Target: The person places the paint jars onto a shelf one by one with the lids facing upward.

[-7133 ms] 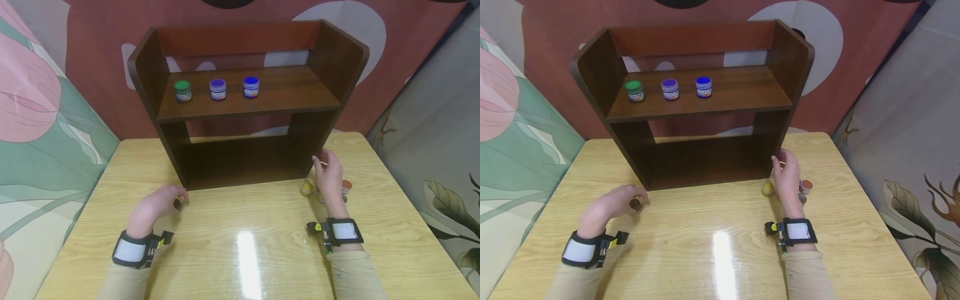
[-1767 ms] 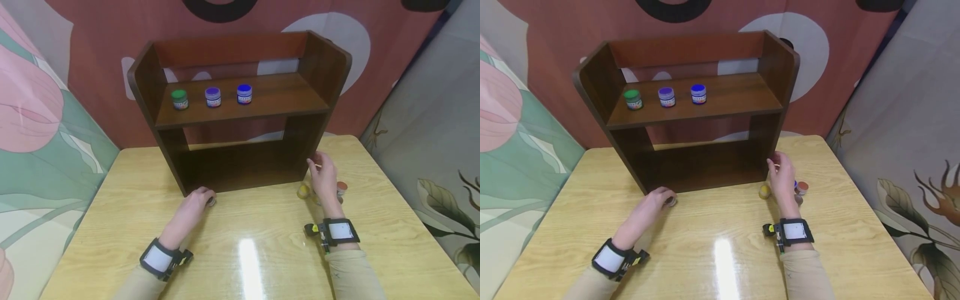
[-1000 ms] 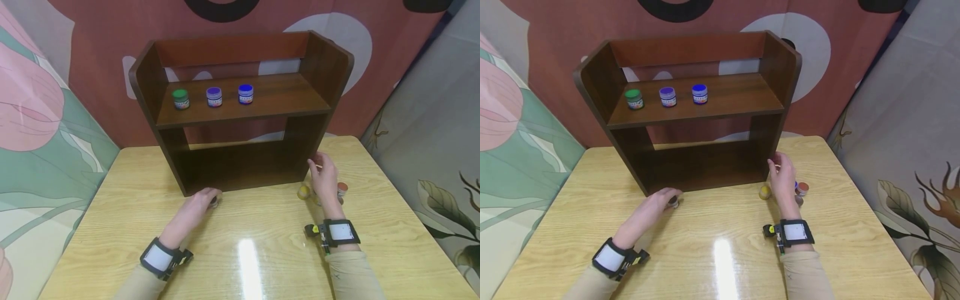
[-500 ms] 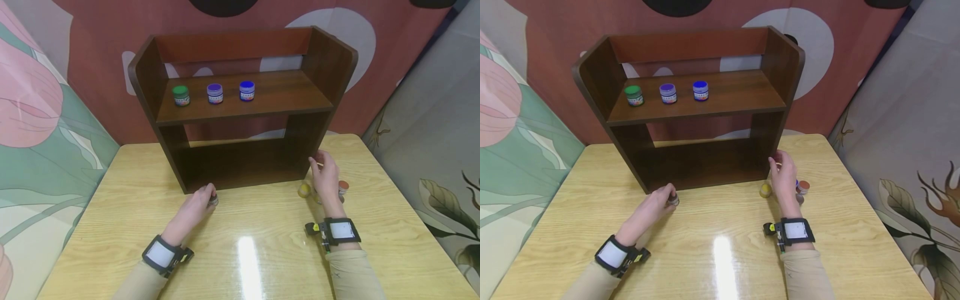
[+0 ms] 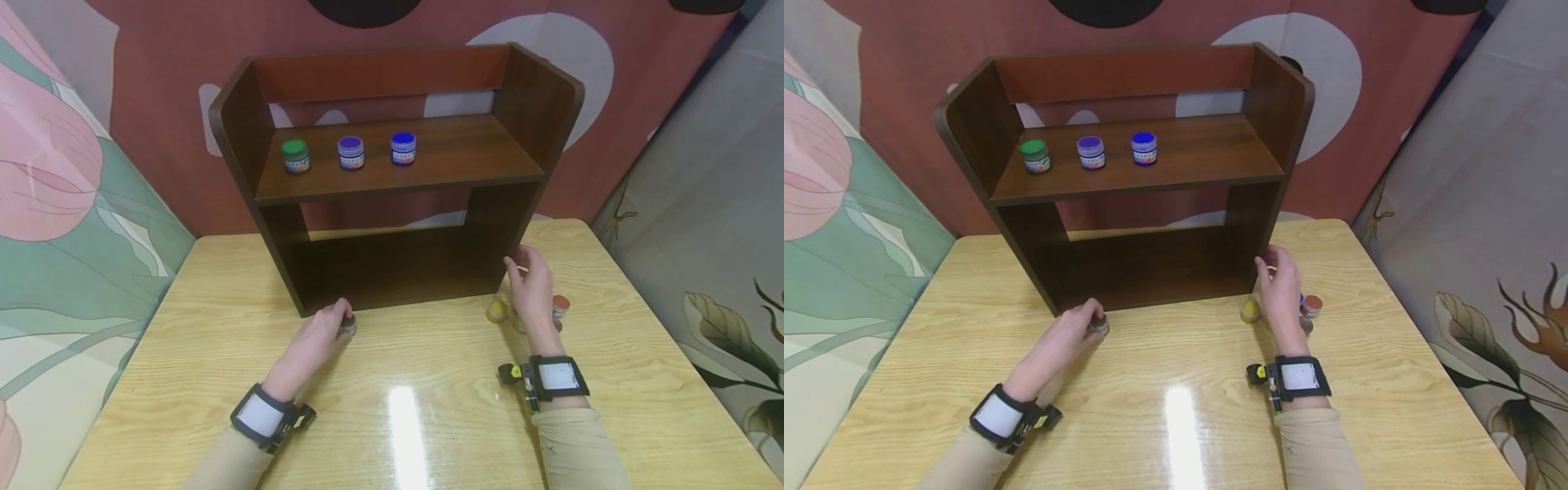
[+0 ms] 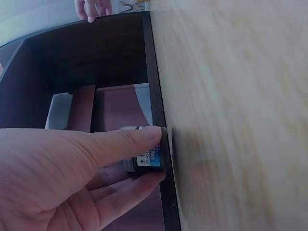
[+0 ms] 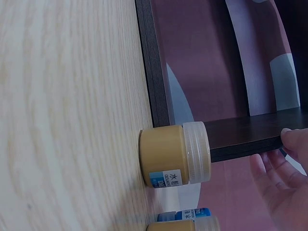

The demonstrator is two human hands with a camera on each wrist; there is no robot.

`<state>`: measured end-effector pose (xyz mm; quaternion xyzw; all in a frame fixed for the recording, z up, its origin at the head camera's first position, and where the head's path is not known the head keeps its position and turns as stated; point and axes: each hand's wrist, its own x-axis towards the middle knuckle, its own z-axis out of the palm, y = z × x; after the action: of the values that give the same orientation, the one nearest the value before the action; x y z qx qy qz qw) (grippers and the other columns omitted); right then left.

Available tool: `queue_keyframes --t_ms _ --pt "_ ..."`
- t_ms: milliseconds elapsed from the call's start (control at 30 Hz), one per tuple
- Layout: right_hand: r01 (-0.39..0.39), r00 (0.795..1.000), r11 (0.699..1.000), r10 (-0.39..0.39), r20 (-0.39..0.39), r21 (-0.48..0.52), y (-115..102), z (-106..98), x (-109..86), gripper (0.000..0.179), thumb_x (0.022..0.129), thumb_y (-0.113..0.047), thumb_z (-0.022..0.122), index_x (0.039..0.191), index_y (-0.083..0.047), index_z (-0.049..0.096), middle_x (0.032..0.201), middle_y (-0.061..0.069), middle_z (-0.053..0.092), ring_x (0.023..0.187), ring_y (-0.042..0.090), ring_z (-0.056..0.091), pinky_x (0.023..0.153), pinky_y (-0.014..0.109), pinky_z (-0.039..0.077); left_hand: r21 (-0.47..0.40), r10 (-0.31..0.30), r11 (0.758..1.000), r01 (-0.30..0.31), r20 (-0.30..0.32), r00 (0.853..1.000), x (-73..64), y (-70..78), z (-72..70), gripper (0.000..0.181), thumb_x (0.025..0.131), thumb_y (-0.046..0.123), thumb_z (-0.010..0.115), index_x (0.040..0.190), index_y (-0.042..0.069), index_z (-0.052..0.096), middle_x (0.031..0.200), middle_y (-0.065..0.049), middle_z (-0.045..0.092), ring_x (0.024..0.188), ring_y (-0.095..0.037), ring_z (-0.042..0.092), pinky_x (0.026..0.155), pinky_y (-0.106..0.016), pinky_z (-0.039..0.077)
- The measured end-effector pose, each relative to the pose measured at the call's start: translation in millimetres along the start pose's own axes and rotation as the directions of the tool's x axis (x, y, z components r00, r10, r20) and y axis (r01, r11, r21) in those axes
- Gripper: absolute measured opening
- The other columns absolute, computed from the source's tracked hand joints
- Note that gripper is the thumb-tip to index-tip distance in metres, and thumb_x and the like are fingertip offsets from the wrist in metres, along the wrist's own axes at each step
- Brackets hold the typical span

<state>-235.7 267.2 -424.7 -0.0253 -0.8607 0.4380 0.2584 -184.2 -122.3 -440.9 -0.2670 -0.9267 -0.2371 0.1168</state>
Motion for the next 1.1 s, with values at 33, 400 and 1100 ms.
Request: queue_keyframes --t_ms 33,400,1100 --pt "-0.001 1.000 1.000 0.001 0.000 -0.001 0 0 -0.1 0.029 0.104 -0.012 0.060 0.127 0.005 0.059 0.119 0.022 0.064 0.112 0.036 0.061 0.096 0.049 0.053 -0.001 0.000 1.000 0.000 0.000 1.000 0.3 0.2 -0.6 0.032 0.083 -0.003 0.081 0.103 0.002 0.057 0.083 -0.005 0.062 0.073 -0.016 0.060 0.060 -0.029 0.055" --pt "-0.017 1.000 1.000 0.018 0.009 -0.015 -1 0 -0.7 0.030 0.104 -0.014 0.058 0.129 0.003 0.058 0.121 0.021 0.064 0.114 0.035 0.061 0.096 0.048 0.053 -0.058 0.035 0.998 -0.038 -0.055 0.998 5.9 6.6 -8.8 0.031 0.082 -0.004 0.082 0.105 0.003 0.062 0.092 -0.006 0.068 0.081 -0.017 0.067 0.068 -0.030 0.058" --pt "0.002 1.000 1.000 -0.002 0.001 -0.006 1 0 0.1 0.029 0.104 -0.012 0.059 0.127 0.005 0.059 0.119 0.022 0.064 0.111 0.036 0.062 0.095 0.049 0.053 -0.114 0.046 0.992 -0.053 -0.063 0.997 8.9 17.7 -15.8 0.035 0.082 0.001 0.084 0.111 0.007 0.066 0.097 -0.003 0.070 0.087 -0.017 0.066 0.074 -0.034 0.057"
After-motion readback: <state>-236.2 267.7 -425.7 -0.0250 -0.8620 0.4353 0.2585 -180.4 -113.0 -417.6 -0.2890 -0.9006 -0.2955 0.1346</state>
